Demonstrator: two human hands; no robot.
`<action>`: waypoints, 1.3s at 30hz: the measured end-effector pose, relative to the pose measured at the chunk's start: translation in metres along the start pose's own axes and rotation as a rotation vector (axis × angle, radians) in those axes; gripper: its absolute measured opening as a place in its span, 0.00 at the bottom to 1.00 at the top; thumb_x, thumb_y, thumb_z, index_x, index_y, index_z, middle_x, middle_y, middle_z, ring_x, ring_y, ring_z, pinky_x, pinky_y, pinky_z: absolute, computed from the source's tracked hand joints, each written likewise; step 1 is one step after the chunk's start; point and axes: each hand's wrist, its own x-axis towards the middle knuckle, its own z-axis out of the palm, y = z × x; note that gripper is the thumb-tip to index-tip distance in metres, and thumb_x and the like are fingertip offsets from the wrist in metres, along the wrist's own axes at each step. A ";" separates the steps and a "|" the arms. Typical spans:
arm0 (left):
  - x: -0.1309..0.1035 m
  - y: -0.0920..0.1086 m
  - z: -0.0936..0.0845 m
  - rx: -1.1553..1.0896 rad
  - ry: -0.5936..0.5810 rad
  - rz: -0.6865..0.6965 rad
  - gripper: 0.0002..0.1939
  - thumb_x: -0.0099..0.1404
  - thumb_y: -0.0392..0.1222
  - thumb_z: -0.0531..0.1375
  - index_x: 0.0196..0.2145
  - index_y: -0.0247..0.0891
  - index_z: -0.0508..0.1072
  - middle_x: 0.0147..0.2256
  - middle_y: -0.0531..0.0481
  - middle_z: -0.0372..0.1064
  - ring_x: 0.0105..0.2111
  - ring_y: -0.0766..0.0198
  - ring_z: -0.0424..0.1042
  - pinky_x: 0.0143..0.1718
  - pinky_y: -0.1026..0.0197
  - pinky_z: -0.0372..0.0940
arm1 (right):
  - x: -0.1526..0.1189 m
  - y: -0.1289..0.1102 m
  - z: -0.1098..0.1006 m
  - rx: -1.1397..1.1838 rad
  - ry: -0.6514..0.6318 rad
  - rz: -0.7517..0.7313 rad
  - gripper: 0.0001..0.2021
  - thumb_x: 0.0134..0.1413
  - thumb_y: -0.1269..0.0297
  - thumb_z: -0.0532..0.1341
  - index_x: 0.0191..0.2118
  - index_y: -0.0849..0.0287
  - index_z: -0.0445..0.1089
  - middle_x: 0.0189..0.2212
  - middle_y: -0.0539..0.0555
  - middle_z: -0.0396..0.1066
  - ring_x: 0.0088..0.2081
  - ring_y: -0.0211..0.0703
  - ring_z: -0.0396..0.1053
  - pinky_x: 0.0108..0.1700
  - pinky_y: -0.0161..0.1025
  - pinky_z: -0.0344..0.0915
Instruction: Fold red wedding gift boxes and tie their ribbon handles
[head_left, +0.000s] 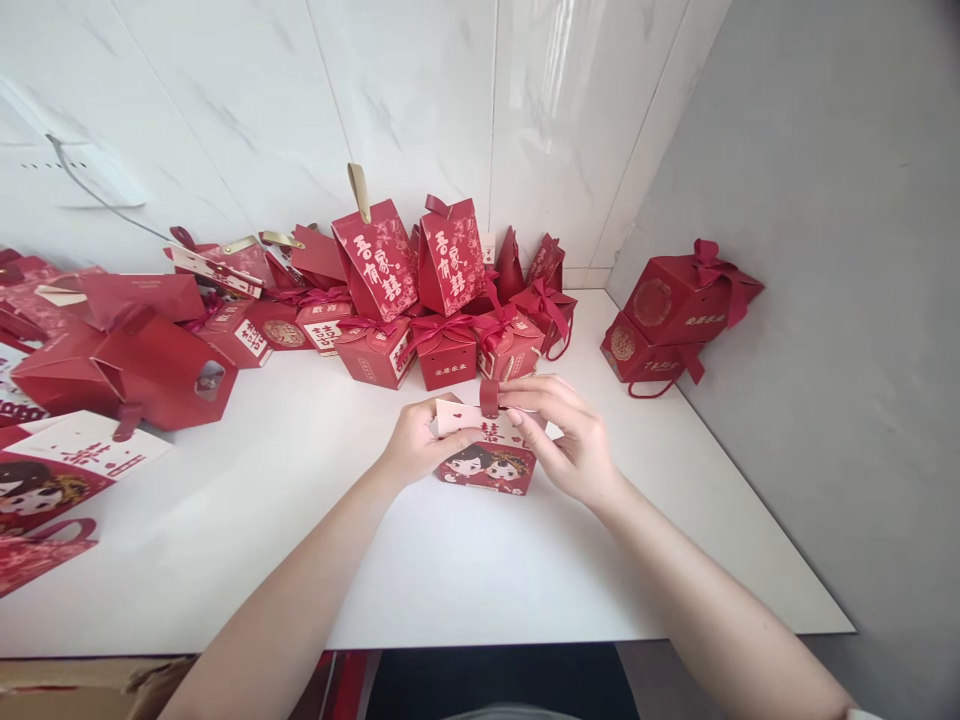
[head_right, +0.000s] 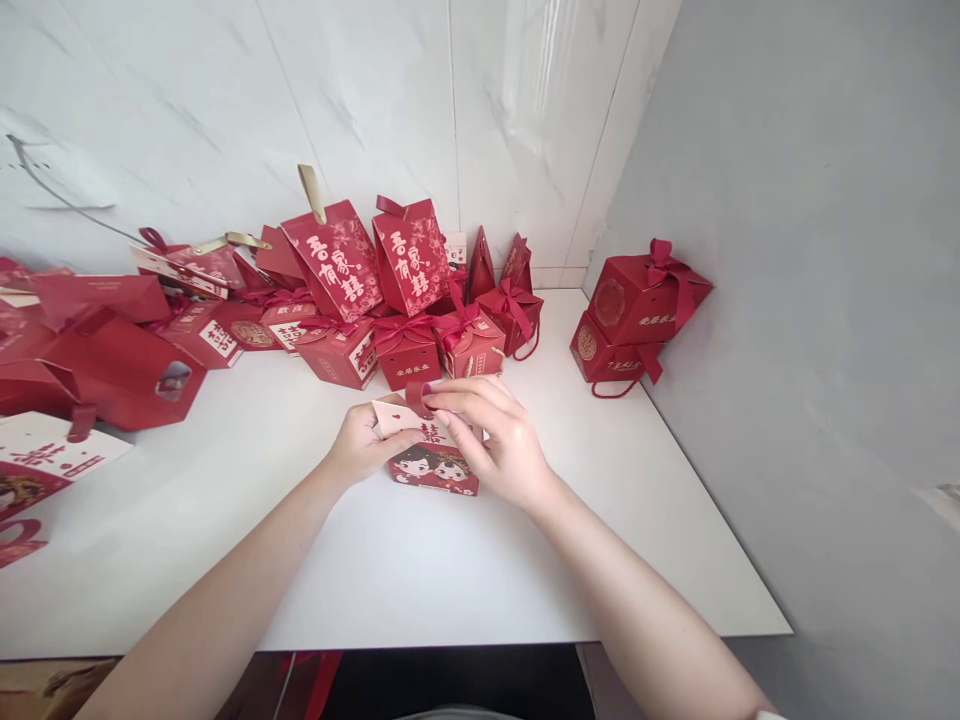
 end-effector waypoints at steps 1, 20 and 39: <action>0.000 0.000 -0.001 0.015 -0.007 0.006 0.15 0.56 0.49 0.67 0.35 0.34 0.76 0.36 0.45 0.75 0.36 0.58 0.75 0.35 0.61 0.70 | 0.000 0.001 0.000 -0.002 -0.012 0.020 0.09 0.63 0.69 0.58 0.46 0.53 0.72 0.45 0.56 0.74 0.46 0.48 0.71 0.47 0.50 0.71; 0.010 -0.023 -0.039 0.083 -0.315 -0.219 0.30 0.51 0.48 0.70 0.51 0.38 0.74 0.48 0.44 0.75 0.48 0.50 0.74 0.49 0.50 0.70 | -0.032 0.065 0.025 0.393 -0.328 0.635 0.25 0.63 0.45 0.55 0.59 0.54 0.60 0.53 0.56 0.72 0.51 0.51 0.72 0.54 0.53 0.68; 0.008 -0.018 -0.037 0.065 -0.305 -0.300 0.30 0.50 0.50 0.70 0.49 0.37 0.74 0.49 0.42 0.74 0.49 0.48 0.73 0.50 0.48 0.69 | -0.030 0.069 0.022 0.287 -0.325 0.648 0.25 0.65 0.43 0.49 0.59 0.52 0.61 0.54 0.54 0.71 0.53 0.53 0.70 0.56 0.53 0.66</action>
